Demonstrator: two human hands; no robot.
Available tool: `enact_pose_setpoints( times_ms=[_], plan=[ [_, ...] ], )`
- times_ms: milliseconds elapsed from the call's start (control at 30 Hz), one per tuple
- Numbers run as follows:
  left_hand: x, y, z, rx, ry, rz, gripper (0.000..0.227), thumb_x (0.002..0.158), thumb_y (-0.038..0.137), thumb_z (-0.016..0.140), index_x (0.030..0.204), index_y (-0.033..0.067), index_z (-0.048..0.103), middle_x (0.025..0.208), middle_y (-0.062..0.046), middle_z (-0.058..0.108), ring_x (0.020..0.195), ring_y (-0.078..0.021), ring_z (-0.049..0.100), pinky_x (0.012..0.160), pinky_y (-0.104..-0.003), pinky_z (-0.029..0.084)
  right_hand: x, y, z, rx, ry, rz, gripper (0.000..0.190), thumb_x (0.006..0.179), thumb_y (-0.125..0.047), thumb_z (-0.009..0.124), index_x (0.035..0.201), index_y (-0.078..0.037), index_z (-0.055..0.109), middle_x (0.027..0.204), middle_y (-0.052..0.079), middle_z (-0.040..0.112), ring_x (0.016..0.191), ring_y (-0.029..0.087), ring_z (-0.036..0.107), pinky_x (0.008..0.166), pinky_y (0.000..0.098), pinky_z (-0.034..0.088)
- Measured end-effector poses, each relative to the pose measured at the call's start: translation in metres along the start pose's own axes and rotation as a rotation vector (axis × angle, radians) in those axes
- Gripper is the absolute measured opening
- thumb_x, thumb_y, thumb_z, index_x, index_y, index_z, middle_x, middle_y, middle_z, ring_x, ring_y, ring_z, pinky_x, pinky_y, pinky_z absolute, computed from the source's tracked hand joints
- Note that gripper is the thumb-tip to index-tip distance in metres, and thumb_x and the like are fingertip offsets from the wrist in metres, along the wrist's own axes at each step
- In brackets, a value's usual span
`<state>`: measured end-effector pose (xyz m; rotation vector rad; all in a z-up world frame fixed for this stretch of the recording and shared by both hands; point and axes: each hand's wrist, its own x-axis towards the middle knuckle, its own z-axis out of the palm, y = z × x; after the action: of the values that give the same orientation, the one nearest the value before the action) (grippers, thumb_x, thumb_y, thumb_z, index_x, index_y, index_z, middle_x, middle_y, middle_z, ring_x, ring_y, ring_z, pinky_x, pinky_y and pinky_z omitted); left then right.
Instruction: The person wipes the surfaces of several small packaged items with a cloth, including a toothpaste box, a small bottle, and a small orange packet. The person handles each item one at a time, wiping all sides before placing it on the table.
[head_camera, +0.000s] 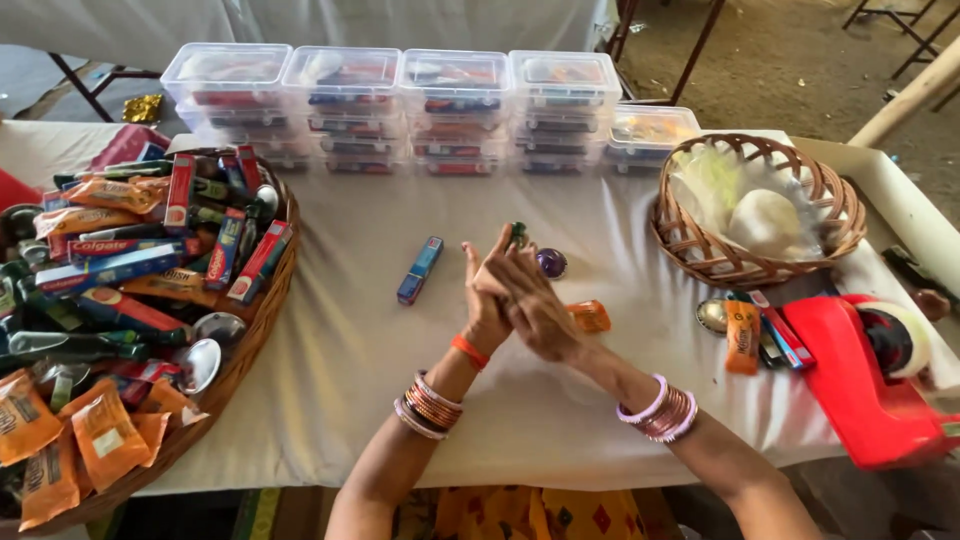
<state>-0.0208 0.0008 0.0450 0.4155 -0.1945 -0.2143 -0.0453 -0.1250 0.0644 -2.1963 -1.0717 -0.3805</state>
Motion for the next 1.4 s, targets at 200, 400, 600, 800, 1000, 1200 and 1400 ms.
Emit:
enact_pose_setpoints(
  times_ms=[200, 400, 600, 800, 1000, 1200, 1400],
  plan=[
    [-0.002, -0.031, -0.001, 0.183, -0.206, -0.168, 0.1, 0.104, 0.083, 0.033, 0.167, 0.0055, 0.036, 0.163, -0.015, 0.039, 0.136, -0.0271, 0.045, 0.122, -0.043, 0.035, 0.016, 0.072, -0.029, 0.098, 0.334, 0.265, 0.057, 0.111, -0.029, 0.024, 0.163, -0.007, 0.025, 0.172, 0.019, 0.008, 0.159, 0.036, 0.001, 0.128, 0.0494, 0.001],
    [-0.002, -0.017, 0.01, 0.146, 0.1, -0.225, 0.098, 0.089, 0.082, 0.023, 0.158, 0.0146, 0.038, 0.154, -0.007, 0.046, 0.139, -0.0252, 0.044, 0.116, -0.045, 0.034, -0.01, 0.036, 0.001, 0.012, 0.215, 0.017, 0.047, 0.114, -0.024, 0.03, 0.159, -0.01, 0.032, 0.174, 0.018, 0.013, 0.163, 0.034, 0.005, 0.133, 0.0481, 0.01],
    [0.007, 0.004, -0.01, -0.114, -0.017, 0.088, 0.094, 0.095, 0.08, 0.03, 0.162, 0.0139, 0.034, 0.156, -0.01, 0.045, 0.143, -0.0256, 0.046, 0.125, -0.043, 0.036, -0.005, -0.007, -0.002, -0.125, -0.052, -0.154, 0.041, 0.112, -0.024, 0.044, 0.15, -0.01, 0.041, 0.17, 0.008, 0.025, 0.164, 0.027, 0.015, 0.138, 0.0477, 0.011],
    [-0.007, -0.023, 0.022, 0.01, 0.082, -0.251, 0.095, 0.092, 0.081, 0.034, 0.16, 0.0147, 0.037, 0.151, -0.009, 0.051, 0.136, -0.0255, 0.049, 0.117, -0.044, 0.039, -0.001, 0.043, -0.04, -0.073, 0.299, 0.027, 0.056, 0.112, -0.028, 0.032, 0.161, 0.0, 0.032, 0.172, 0.02, 0.017, 0.161, 0.037, 0.01, 0.132, 0.0509, 0.009],
    [-0.014, 0.0, 0.041, 0.099, -0.006, -0.165, 0.091, 0.092, 0.078, 0.032, 0.16, 0.0176, 0.035, 0.158, -0.001, 0.047, 0.143, -0.0208, 0.046, 0.118, -0.041, 0.036, -0.003, 0.024, -0.013, -0.014, 0.288, 0.028, 0.057, 0.115, -0.031, 0.024, 0.162, 0.001, 0.027, 0.172, 0.022, 0.015, 0.161, 0.037, 0.009, 0.133, 0.0508, 0.011],
    [0.006, 0.009, -0.008, -0.166, -0.137, 0.063, 0.086, 0.101, 0.074, 0.029, 0.16, 0.0122, 0.036, 0.154, -0.013, 0.047, 0.142, -0.0283, 0.049, 0.122, -0.042, 0.039, -0.003, -0.02, -0.011, -0.108, -0.01, -0.163, 0.059, 0.114, -0.034, 0.03, 0.161, 0.001, 0.027, 0.171, 0.019, 0.02, 0.161, 0.035, 0.01, 0.132, 0.0491, 0.006],
    [0.005, -0.029, -0.001, 0.032, 0.025, -0.168, 0.063, 0.106, 0.043, 0.052, 0.161, 0.0148, 0.039, 0.143, -0.007, 0.053, 0.126, -0.0198, 0.055, 0.112, -0.042, 0.046, -0.005, 0.053, -0.023, -0.07, 0.291, 0.08, 0.063, 0.113, -0.036, 0.019, 0.162, 0.003, 0.02, 0.172, 0.022, 0.015, 0.16, 0.037, 0.009, 0.131, 0.0485, 0.005]
  ],
)
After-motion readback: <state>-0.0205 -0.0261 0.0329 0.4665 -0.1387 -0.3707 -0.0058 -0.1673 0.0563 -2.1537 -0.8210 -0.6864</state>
